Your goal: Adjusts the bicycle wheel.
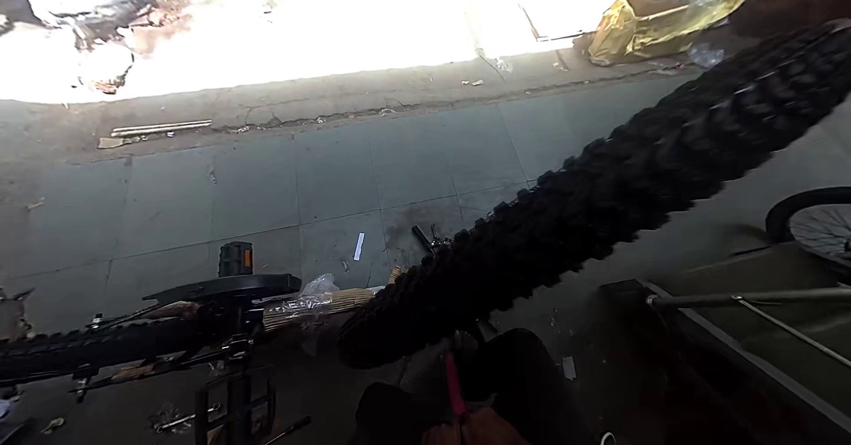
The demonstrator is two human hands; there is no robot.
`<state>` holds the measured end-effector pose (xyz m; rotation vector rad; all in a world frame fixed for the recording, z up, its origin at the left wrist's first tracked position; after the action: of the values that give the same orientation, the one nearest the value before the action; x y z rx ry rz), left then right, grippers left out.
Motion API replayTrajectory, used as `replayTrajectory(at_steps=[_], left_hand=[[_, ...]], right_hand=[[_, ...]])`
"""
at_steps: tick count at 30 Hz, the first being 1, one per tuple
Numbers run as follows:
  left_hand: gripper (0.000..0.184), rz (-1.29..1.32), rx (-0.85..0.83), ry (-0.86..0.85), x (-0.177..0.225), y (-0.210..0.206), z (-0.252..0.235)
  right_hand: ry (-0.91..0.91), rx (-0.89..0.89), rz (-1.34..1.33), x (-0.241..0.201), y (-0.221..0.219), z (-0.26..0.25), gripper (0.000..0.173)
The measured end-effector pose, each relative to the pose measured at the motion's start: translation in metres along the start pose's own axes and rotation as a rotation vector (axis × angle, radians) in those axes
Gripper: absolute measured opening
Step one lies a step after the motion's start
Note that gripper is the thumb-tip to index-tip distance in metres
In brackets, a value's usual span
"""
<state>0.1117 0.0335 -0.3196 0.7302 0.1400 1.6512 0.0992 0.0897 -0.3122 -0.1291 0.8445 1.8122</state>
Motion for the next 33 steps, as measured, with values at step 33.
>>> replayTrajectory(at_steps=[33], left_hand=[[0.078, -0.005, 0.01, 0.073, -0.003, -0.032, 0.007]], right_hand=[[0.121, -0.06, -0.011, -0.011, -0.019, 0.01, 0.027]])
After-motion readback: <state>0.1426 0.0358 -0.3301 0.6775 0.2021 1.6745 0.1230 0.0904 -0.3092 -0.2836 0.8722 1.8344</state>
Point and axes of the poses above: each hand's wrist, its own z-axis away from the middle knuckle, its own y-axis out of the back of the hand, x = y × z, the point moved 9 cm from there along -z, towards the middle knuckle, and after that the axes turned 2 degrees about -z, right-handed, at the moved point
